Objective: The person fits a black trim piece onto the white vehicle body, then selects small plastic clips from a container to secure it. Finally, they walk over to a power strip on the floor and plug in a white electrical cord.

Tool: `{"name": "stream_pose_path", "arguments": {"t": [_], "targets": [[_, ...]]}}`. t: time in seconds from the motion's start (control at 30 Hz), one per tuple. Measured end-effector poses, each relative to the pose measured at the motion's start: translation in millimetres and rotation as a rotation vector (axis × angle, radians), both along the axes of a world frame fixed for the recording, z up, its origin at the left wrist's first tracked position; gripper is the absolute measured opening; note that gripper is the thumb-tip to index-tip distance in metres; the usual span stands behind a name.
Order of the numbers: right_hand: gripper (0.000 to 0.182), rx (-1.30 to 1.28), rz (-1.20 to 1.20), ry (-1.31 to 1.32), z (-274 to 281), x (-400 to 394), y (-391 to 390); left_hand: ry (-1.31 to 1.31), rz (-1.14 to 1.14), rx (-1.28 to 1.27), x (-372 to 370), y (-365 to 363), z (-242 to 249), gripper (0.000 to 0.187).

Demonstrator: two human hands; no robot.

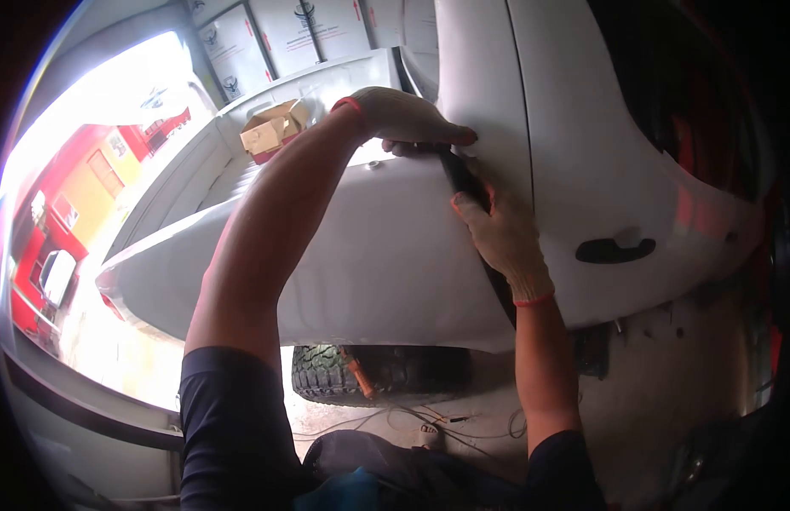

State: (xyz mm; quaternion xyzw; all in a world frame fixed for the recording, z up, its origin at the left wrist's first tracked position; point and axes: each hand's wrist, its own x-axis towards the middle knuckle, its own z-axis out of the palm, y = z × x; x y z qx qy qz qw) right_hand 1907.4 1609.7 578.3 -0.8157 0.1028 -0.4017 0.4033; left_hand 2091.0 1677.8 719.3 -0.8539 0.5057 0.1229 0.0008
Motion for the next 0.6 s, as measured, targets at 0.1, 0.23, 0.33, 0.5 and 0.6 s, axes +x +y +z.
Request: {"name": "stream_pose_path", "arguments": {"t": [0.1,0.23,0.33,0.5,0.6], "targets": [[0.039,0.04,0.044,-0.025,0,1,-2,0.017,0.009,-0.013,2,4,3,0.07],[0.044,0.191,0.083,0.094,3,1,-3,0.126,0.023,-0.085,17,10,-1,0.053],[0.047,0.082,0.075,-0.004,-6,8,-11,0.268,-0.023,-0.095,23,11,1,0.029],[0.05,0.004,0.067,0.006,0,4,-12,0.414,-0.112,0.049,29,6,12,0.009],[0.05,-0.027,0.06,-0.011,-1,5,-14,0.486,-0.137,0.05,37,-2,8,0.01]]}}
